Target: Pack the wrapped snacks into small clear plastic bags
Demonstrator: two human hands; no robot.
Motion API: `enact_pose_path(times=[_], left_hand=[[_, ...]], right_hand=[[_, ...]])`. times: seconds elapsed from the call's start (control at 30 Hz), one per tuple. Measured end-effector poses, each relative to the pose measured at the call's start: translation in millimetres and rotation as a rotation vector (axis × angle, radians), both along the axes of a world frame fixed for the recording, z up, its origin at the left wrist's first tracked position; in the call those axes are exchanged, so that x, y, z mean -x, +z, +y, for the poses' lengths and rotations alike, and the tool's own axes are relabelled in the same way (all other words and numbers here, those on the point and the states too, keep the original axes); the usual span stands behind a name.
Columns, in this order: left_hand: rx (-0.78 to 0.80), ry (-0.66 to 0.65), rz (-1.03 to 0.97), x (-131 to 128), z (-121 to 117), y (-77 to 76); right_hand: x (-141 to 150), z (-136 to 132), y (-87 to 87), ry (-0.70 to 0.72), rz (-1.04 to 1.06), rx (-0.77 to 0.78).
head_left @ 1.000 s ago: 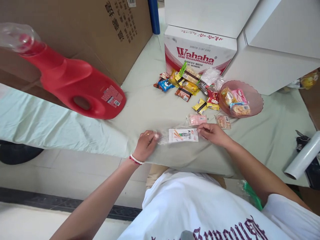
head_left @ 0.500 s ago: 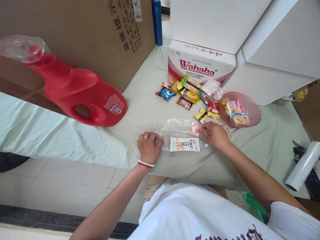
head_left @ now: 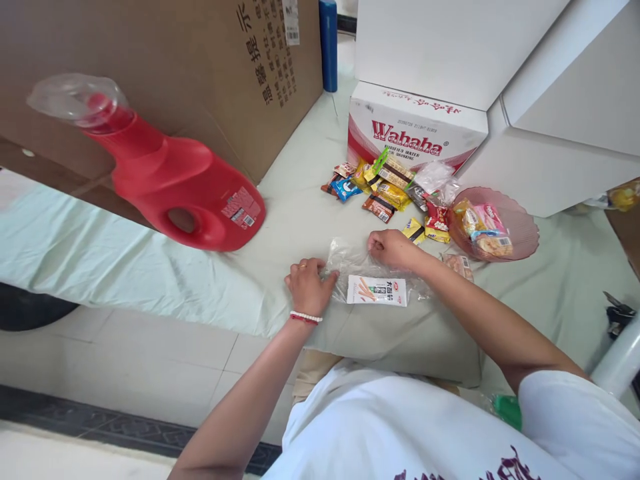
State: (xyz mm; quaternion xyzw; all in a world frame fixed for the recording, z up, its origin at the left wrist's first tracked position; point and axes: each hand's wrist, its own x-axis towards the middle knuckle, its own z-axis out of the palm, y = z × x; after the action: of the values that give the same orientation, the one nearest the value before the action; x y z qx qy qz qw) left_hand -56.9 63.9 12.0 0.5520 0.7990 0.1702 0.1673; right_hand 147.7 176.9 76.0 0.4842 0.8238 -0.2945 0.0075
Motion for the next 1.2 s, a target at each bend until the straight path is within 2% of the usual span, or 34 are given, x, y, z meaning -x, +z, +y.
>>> enact_pose_path(times=[0.1,0.17,0.3,0.4,0.53,0.6,0.63,0.7,0.8,0.87,0.93,1.0,1.07,1.13,1.2], left_hand=[[-0.023,-0.025,-0.003,0.2,-2.4,-1.2],[-0.054,-0.043,-0.008,-0.7,-4.2,-1.8],[-0.076,-0.075,-0.058,1.4,-6.1,-0.4],[-0.097,-0.108,-0.165,12.6,-9.1,1.7],[-0.195,-0.258,-0.584,32.3,-18.5,8.6],[-0.177,-0.309,-0.773,35.0,-22.7,14.4],[-0.15,-0.3,-0.797,33.5,-24.0,17.3],[-0.097,-0.226,-0.735,25.6,-25.1,22.0],[-0.038,-0.123,-0.371,11.9,-27.5,24.7],[0.004,-0.12,-0.089,9.4,-32.7,24.2],[0.026,-0.151,0.045,13.5,-40.6,24.1],[0.008,-0.193,-0.01,19.6,-48.3,26.3],[-0.032,-0.205,-0.164,20.0,-53.0,30.9],[-0.054,-0.188,-0.315,9.4,-53.4,35.6],[-0.072,-0.185,-0.39,-11.8,-49.9,37.2]], right_hand=[[-13.3,-21.7,7.0,0.178,0.139,-0.136],[-19.8,-42.8,4.2,0.311,0.144,-0.189],[-26.6,-86.5,-15.1,0.552,0.097,-0.244],[-30.7,-109.1,-28.3,0.622,0.043,-0.315],[-36.2,-122.6,-36.1,0.616,-0.018,-0.38],[-36.8,-124.9,-38.0,0.594,-0.012,-0.386],[-36.4,-125.6,-38.5,0.581,-0.003,-0.382],[-34.9,-126.4,-38.8,0.556,0.017,-0.37],[-34.3,-128.1,-38.2,0.532,0.035,-0.351],[-36.6,-129.9,-38.6,0.509,0.08,-0.331],[-40.5,-132.0,-41.1,0.442,0.187,-0.309],[-43.7,-133.9,-45.8,0.342,0.3,-0.299],[-44.1,-135.3,-51.6,0.273,0.35,-0.304],[-41.4,-136.0,-57.1,0.249,0.344,-0.312],[-37.2,-136.3,-60.8,0.232,0.338,-0.312]])
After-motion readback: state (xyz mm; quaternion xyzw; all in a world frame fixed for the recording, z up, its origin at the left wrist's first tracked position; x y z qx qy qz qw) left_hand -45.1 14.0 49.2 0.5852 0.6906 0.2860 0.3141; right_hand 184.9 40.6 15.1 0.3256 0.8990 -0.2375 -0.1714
